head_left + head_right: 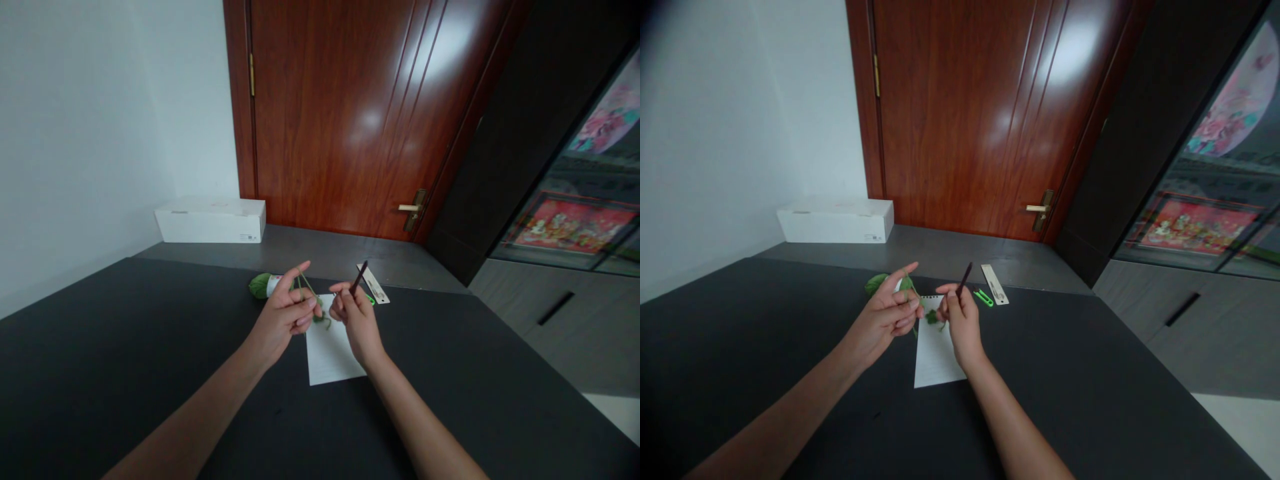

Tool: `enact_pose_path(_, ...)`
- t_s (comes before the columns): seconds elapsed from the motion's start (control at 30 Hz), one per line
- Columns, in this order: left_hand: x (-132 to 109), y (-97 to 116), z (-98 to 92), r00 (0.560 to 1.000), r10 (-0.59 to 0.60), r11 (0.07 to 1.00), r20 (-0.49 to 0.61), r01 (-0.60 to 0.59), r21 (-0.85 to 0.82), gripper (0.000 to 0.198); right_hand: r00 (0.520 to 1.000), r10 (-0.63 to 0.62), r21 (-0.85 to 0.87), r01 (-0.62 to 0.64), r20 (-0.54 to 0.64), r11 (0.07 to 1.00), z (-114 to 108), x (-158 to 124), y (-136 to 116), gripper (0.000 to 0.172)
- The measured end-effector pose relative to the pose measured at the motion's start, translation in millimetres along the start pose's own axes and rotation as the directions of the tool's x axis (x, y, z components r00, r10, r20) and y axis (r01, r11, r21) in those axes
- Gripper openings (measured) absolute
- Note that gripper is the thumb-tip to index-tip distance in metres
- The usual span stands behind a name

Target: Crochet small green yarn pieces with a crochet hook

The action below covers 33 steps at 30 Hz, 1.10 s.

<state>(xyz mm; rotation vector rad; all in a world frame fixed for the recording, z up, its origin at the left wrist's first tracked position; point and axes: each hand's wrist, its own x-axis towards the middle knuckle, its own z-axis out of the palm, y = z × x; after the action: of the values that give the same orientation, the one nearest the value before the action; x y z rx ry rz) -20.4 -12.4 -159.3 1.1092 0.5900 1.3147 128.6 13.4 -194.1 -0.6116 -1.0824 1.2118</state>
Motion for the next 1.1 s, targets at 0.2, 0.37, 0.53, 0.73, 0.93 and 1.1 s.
enact_pose_path(0.2,-1,4,-2.3,0.998,0.060,0.997,0.027,-0.061,0.053,0.106,0.963,0.135,0.090,-0.159,0.233,0.983,13,-9,-9,0.028)
enact_pose_path(0.37,1,5,-5.8,0.998,0.056,0.993,0.040,-0.060,0.097,0.114,0.973,0.094,-0.071,-0.081,0.210,0.994,10,-8,-5,0.029)
enact_pose_path(0.53,2,6,-5.6,0.999,-0.001,0.986,0.051,-0.008,0.165,0.107,0.987,0.102,-0.119,-0.087,0.124,0.989,4,-4,1,0.038)
enact_pose_path(0.73,13,15,-22.9,0.998,-0.030,0.982,-0.062,0.017,-0.190,0.047,0.947,0.235,-0.195,-0.193,0.221,0.962,-1,-4,6,0.043)
enact_pose_path(0.93,24,40,-70.0,0.970,0.086,0.923,-0.228,-0.163,-0.348,0.026,0.915,0.301,-0.177,-0.261,0.268,0.949,-2,-3,12,0.045)
enact_pose_path(1.1,22,57,-116.4,0.845,0.330,0.906,-0.421,-0.408,-0.110,0.030,0.932,0.269,-0.104,-0.250,0.244,0.963,-5,2,8,0.046)
